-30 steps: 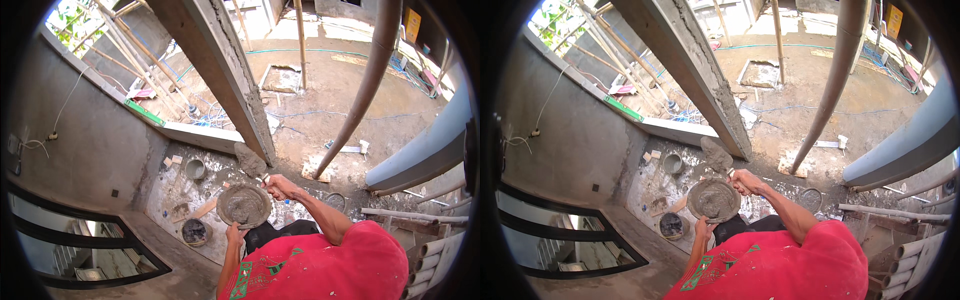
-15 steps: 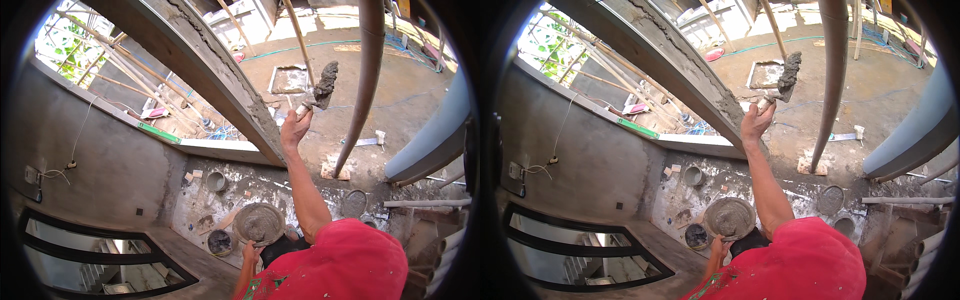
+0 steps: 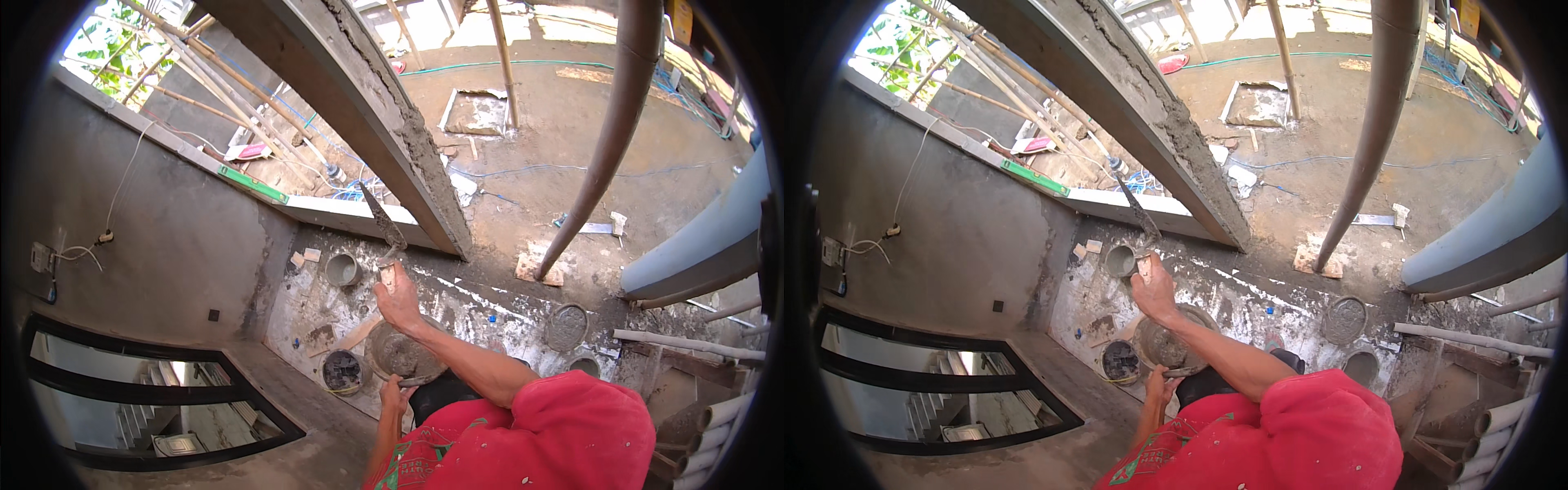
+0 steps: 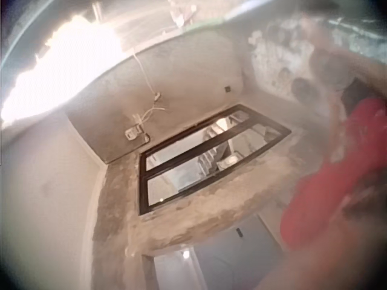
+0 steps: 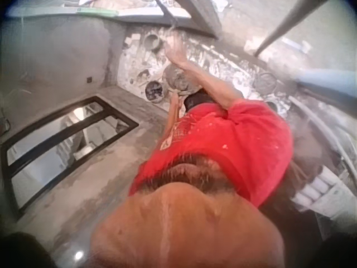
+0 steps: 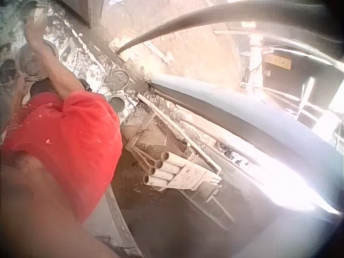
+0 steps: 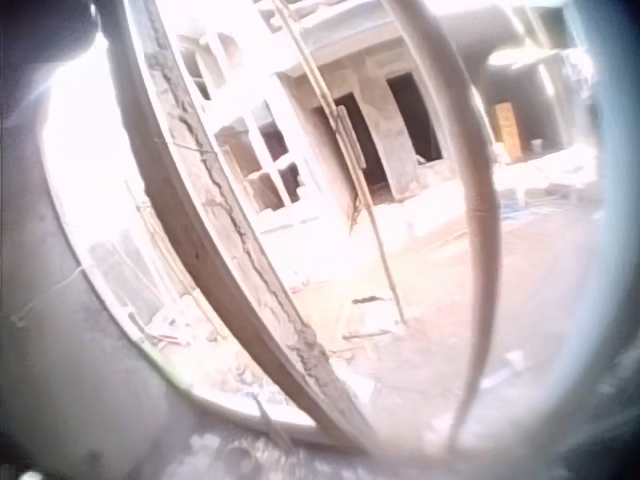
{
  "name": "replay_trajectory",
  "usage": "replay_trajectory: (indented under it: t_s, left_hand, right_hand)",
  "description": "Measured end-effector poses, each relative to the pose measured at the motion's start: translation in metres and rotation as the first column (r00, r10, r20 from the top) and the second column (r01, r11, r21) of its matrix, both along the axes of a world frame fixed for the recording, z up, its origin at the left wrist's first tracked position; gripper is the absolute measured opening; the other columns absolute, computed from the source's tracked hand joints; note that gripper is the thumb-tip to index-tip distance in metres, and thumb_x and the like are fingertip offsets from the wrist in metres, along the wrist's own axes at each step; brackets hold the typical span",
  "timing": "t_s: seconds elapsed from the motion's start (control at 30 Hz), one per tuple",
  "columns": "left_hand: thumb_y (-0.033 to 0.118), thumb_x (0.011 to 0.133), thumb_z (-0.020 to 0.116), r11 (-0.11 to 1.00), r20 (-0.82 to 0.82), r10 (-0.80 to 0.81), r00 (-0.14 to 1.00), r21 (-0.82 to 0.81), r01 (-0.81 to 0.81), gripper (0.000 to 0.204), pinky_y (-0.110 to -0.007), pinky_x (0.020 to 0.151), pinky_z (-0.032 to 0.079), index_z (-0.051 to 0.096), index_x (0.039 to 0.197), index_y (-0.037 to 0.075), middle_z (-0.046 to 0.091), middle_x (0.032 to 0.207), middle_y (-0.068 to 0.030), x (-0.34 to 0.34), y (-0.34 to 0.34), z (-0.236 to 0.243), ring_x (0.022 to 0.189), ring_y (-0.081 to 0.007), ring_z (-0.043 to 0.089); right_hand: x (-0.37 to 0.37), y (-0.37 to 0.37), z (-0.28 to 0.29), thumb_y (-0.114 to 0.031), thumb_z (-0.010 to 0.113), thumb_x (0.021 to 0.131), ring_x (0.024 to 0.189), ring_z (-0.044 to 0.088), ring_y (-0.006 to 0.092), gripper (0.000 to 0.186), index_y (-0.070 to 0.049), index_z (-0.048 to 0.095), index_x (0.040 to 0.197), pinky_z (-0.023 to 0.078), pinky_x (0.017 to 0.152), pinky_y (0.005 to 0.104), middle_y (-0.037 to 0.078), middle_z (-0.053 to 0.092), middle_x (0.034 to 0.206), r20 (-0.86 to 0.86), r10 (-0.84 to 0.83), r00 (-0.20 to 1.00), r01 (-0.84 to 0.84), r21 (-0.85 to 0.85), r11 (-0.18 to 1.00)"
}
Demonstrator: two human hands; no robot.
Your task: The person applies wet plaster to a concrete pillar using a trowel, scooping the mixture from a bucket and smoothing it onto the vertical surface.
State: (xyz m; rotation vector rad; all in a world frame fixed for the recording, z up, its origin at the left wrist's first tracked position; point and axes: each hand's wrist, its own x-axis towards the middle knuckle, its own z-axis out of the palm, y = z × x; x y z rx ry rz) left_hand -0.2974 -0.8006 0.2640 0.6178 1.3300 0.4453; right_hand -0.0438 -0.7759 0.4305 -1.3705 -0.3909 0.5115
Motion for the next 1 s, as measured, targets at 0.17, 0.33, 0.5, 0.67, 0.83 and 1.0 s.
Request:
replay_trajectory:
  t_s: [0.17, 0.33, 0.5, 0.67, 0.83, 1.0]
  left_hand:
    - [0.01, 0.085, 0.055, 0.997, -0.05, -0.062, 0.997, 0.042, 0.064, 0.029, -0.051, 0.083, 0.058, 0.049, 0.111, -0.001, 0.056, 0.112, -0.0138, 0.027, -0.007, 0.019, 0.103, -0.031, 0.061]
    - [0.015, 0.088, 0.055, 0.995, -0.058, -0.077, 0.995, 0.052, 0.08, 0.027, -0.043, 0.079, 0.059, 0.05, 0.111, 0.001, 0.059, 0.107, -0.0113, 0.026, -0.004, 0.032, 0.094, -0.0303, 0.066]
    - [0.012, 0.087, 0.057, 0.996, -0.036, -0.063, 0.997, 0.06, 0.065, 0.028, -0.035, 0.07, 0.06, 0.055, 0.111, -0.001, 0.062, 0.103, -0.0103, 0.027, -0.017, 0.028, 0.086, -0.0228, 0.067]
    - [0.012, 0.087, 0.058, 0.988, 0.012, -0.128, 0.992, 0.092, 0.127, 0.024, -0.034, 0.067, 0.06, 0.058, 0.107, -0.001, 0.064, 0.1, -0.0105, 0.061, -0.033, 0.024, 0.086, -0.0213, 0.068]
    - [0.012, 0.086, 0.058, 0.992, -0.041, -0.06, 0.997, 0.105, 0.064, 0.022, -0.034, 0.066, 0.06, 0.059, 0.104, 0.0, 0.066, 0.098, -0.0103, 0.021, -0.025, 0.026, 0.083, -0.0198, 0.068]
    - [0.011, 0.091, 0.054, 0.974, -0.041, -0.165, 0.985, 0.149, 0.169, 0.027, -0.037, 0.073, 0.061, 0.051, 0.114, -0.002, 0.064, 0.105, -0.0132, 0.019, -0.004, 0.027, 0.089, -0.0266, 0.069]
  right_hand:
    - [0.03, -0.073, -0.092, -0.024, 0.06, 0.084, 0.092, 0.062, 0.0432, 0.037, -0.002, 0.054, 0.114, 0.047, 0.081, 0.0466, 0.026, 0.063, 0.098, 0.112, 0.21, 0.971, -0.154, -0.374, 0.915]
    - [0.053, -0.12, -0.094, -0.023, 0.056, 0.079, 0.093, 0.065, 0.0449, 0.037, -0.005, 0.063, 0.111, 0.052, 0.084, 0.0508, 0.028, 0.067, 0.097, 0.114, 0.813, 0.571, -0.333, -0.873, 0.356]
    - [0.029, -0.084, -0.116, -0.022, 0.059, 0.076, 0.089, 0.068, 0.0427, 0.034, -0.002, 0.068, 0.102, 0.055, 0.08, 0.0476, 0.028, 0.068, 0.088, 0.118, 0.959, 0.258, -0.216, -0.96, 0.177]
    - [0.047, -0.081, -0.231, -0.025, 0.06, 0.076, 0.072, 0.068, 0.0387, 0.026, -0.001, 0.07, 0.078, 0.055, 0.061, 0.0458, 0.022, 0.068, 0.076, 0.068, 0.992, 0.104, -0.375, -0.921, 0.102]
    - [-0.016, -0.06, -0.148, -0.028, 0.062, 0.079, 0.047, 0.056, 0.0236, 0.026, -0.003, 0.064, 0.07, 0.042, 0.041, 0.0419, 0.013, 0.058, 0.059, -0.353, 0.929, -0.108, -0.501, -0.788, -0.357]
    - [0.038, -0.062, -0.14, -0.029, 0.06, 0.077, 0.041, 0.041, 0.017, 0.024, -0.006, 0.063, 0.069, 0.029, 0.037, 0.0344, 0.004, 0.044, 0.051, -0.678, 0.735, 0.007, -0.722, -0.512, -0.466]
